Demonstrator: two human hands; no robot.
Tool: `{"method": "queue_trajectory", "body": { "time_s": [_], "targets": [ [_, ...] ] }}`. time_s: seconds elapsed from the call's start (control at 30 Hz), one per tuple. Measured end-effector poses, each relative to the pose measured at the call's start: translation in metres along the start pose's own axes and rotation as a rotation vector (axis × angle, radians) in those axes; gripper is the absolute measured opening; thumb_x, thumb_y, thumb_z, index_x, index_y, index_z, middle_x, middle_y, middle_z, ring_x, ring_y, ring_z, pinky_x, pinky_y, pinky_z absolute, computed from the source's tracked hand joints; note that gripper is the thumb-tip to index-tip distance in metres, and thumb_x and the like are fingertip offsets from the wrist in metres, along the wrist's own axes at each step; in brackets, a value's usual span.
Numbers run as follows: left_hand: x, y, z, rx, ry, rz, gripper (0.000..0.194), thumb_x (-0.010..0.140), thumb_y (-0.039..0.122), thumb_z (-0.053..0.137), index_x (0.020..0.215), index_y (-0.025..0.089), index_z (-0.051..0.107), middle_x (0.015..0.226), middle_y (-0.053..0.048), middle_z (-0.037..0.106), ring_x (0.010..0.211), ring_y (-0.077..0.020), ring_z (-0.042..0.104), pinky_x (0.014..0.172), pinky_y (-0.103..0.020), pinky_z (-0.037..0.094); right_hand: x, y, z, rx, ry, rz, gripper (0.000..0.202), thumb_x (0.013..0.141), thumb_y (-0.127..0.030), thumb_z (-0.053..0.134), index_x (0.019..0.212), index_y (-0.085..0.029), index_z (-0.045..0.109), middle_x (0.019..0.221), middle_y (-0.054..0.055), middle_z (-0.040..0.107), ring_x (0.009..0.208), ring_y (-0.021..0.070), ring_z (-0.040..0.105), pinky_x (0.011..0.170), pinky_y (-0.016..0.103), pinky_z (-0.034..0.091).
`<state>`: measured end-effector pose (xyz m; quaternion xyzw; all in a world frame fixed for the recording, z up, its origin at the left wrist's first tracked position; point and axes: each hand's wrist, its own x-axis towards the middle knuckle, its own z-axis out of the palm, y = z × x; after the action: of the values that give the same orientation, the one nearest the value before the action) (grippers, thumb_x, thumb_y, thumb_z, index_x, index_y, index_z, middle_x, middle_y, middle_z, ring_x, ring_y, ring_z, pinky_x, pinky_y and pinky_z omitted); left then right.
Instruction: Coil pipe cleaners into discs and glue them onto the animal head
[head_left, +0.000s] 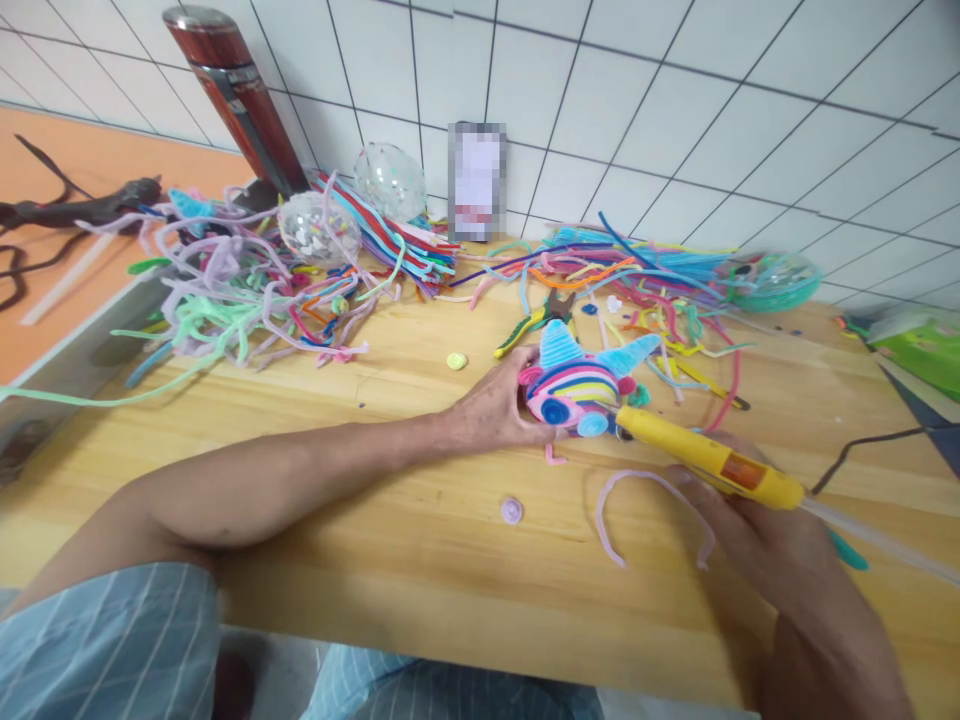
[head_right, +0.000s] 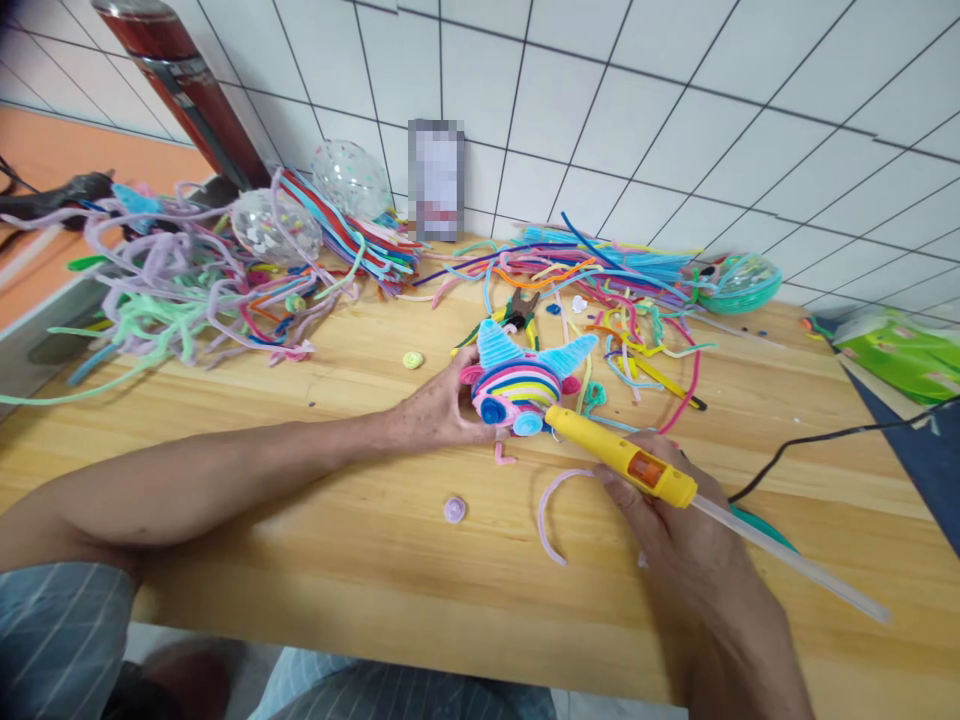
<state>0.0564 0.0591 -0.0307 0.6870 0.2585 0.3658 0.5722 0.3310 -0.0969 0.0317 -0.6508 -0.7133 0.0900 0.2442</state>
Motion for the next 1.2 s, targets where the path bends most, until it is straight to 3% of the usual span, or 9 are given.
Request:
{"method": "queue_trajectory", "body": {
  "time_s": [0.33, 0.83, 1.0, 1.2],
  "targets": [
    [-0.0025, -0.0030, 0.0007, -0.068, -0.021, -0.052, 0.099, 0.061, 0.042, 0.101, 0.142, 0.024, 0.048, 0.132, -0.013, 0.067, 0.125, -0.0351, 0.070, 0.111, -0.056, 0.057, 0.0001, -0.0052, -0.0039, 0.049, -0.009, 0.131, 0.018, 0.096, -0.046, 0.060, 0.094, -0.030, 0.068, 0.088, 0.004, 0.073, 0.078, 0.0287, 0.073, 0.061, 0.039, 0.059],
    [-0.0030, 0.0008, 0.0020, -0.128, -0.070, -0.061, 0.088, 0.069, 0.040, 0.096, 0.138, 0.023, 0.045, 0.130, -0.013, 0.068, 0.113, -0.0314, 0.075, 0.098, -0.049, 0.064, -0.0001, -0.0022, -0.0019, 0.048, -0.011, 0.147, 0.014, 0.095, -0.042, 0.061, 0.096, -0.029, 0.067, 0.083, 0.002, 0.072, 0.071, 0.0250, 0.070, 0.059, 0.035, 0.056],
    [-0.0026, 0.0005, 0.0014, -0.119, -0.064, -0.074, 0.090, 0.067, 0.039, 0.097, 0.139, 0.023, 0.045, 0.130, -0.013, 0.069, 0.117, -0.0329, 0.074, 0.102, -0.052, 0.062, 0.0011, -0.0037, -0.0014, 0.087, 0.019, 0.121, 0.014, 0.092, -0.044, 0.064, 0.090, -0.031, 0.068, 0.080, 0.001, 0.070, 0.071, 0.0272, 0.069, 0.062, 0.038, 0.058],
    [-0.0017, -0.0012, 0.0001, -0.072, -0.015, -0.077, 0.096, 0.059, 0.040, 0.101, 0.139, 0.024, 0.049, 0.130, -0.012, 0.068, 0.122, -0.0344, 0.071, 0.109, -0.054, 0.058, 0.0039, 0.0016, -0.0052, 0.303, 0.058, 0.340, 0.023, 0.080, -0.048, 0.077, 0.092, -0.028, 0.076, 0.087, 0.004, 0.079, 0.084, 0.0287, 0.076, 0.076, 0.041, 0.064]
  ]
}}
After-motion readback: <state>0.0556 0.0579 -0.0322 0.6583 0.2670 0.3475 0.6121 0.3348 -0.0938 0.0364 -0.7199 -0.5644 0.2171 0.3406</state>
